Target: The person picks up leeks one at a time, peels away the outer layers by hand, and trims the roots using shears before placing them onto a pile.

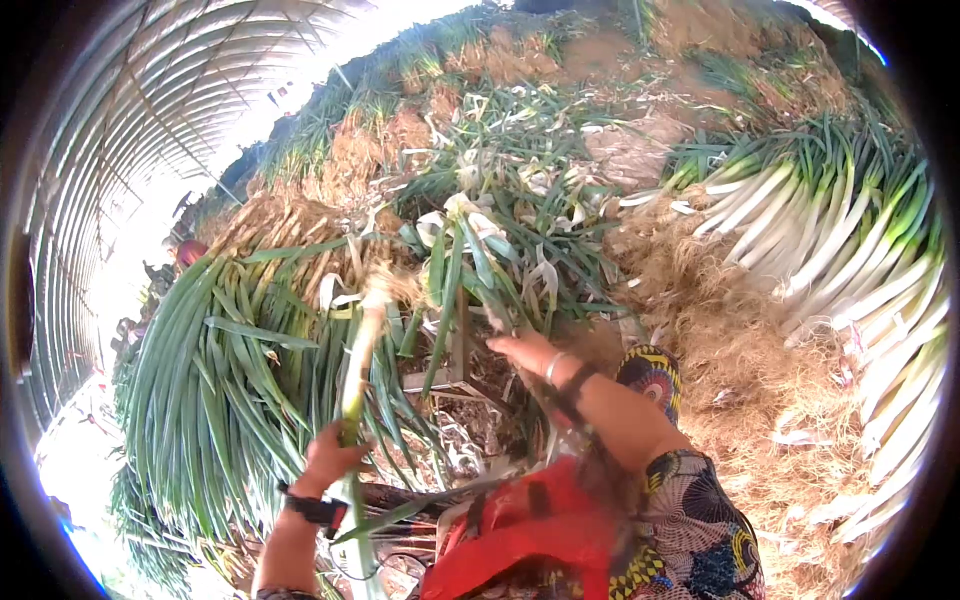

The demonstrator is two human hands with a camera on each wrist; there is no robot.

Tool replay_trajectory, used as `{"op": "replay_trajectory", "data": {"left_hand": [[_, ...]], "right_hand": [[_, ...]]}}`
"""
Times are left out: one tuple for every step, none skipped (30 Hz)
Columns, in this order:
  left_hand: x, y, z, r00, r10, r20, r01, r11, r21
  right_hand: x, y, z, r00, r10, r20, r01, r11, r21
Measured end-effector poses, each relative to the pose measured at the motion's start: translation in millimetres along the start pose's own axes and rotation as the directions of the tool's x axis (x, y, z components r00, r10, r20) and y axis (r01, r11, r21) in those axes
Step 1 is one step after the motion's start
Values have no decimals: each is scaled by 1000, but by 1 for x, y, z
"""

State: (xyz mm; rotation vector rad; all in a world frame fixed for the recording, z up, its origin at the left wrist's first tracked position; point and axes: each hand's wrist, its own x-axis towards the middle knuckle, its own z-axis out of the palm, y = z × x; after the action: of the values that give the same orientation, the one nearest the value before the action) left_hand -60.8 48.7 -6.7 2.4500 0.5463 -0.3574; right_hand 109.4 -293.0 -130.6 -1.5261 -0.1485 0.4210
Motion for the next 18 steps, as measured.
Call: {"op": "replay_trajectory", "data": {"left_hand": [[-14,20,12,993,119,19,-120,989,82],[1,4,32,982,142,123,-150,987,58],[15,-13,50,962,193,192,-227,959,172],[26,-26,63,936,233,264,-305,912,275],[30,-34,66,909,290,301,-353,917,183],[35,-42,65,878,348,330,-396,914,88],[16,-6,54,898,212,386,-287,947,147],[-2,29,42,898,72,434,-183,958,221],[3,9,38,831,232,505,-302,951,60],[7,-6,37,813,263,519,-290,956,-30],[3,-4,32,794,294,532,-273,955,-120],[-2,-1,26,774,324,544,-250,946,-208],[-12,3,21,819,238,522,-133,964,-231],[-24,21,13,852,147,502,-17,967,-254],[-22,7,17,890,200,410,4,896,-444],[-2,-16,21,878,325,352,-108,851,-514],[24,-47,28,854,437,284,-211,788,-578],[25,-47,29,887,396,240,-211,807,-552]], "right_hand": [[7,16,0,997,72,42,-69,995,-67],[10,33,5,997,48,59,-45,997,-66],[3,32,7,988,121,94,-108,986,-130],[-7,26,10,973,195,127,-168,966,-196],[-28,4,16,975,173,139,-138,964,-227],[-19,22,17,959,201,200,-129,937,-326],[-27,24,21,967,151,203,-91,956,-280],[-37,21,26,973,104,205,-55,971,-231],[-48,11,30,972,136,193,-82,962,-262],[-58,-2,33,970,165,180,-107,950,-293],[-62,-9,34,967,192,165,-130,937,-324],[-62,-7,34,978,136,158,-81,947,-312],[-60,-4,34,986,78,148,-31,954,-298],[-58,-2,35,990,19,136,21,959,-284],[-61,-13,33,994,1,107,31,956,-291],[-62,-18,31,996,24,91,-3,974,-224],[-59,-19,28,990,121,72,-103,972,-211],[-56,-17,27,973,220,65,-203,959,-199]]}}
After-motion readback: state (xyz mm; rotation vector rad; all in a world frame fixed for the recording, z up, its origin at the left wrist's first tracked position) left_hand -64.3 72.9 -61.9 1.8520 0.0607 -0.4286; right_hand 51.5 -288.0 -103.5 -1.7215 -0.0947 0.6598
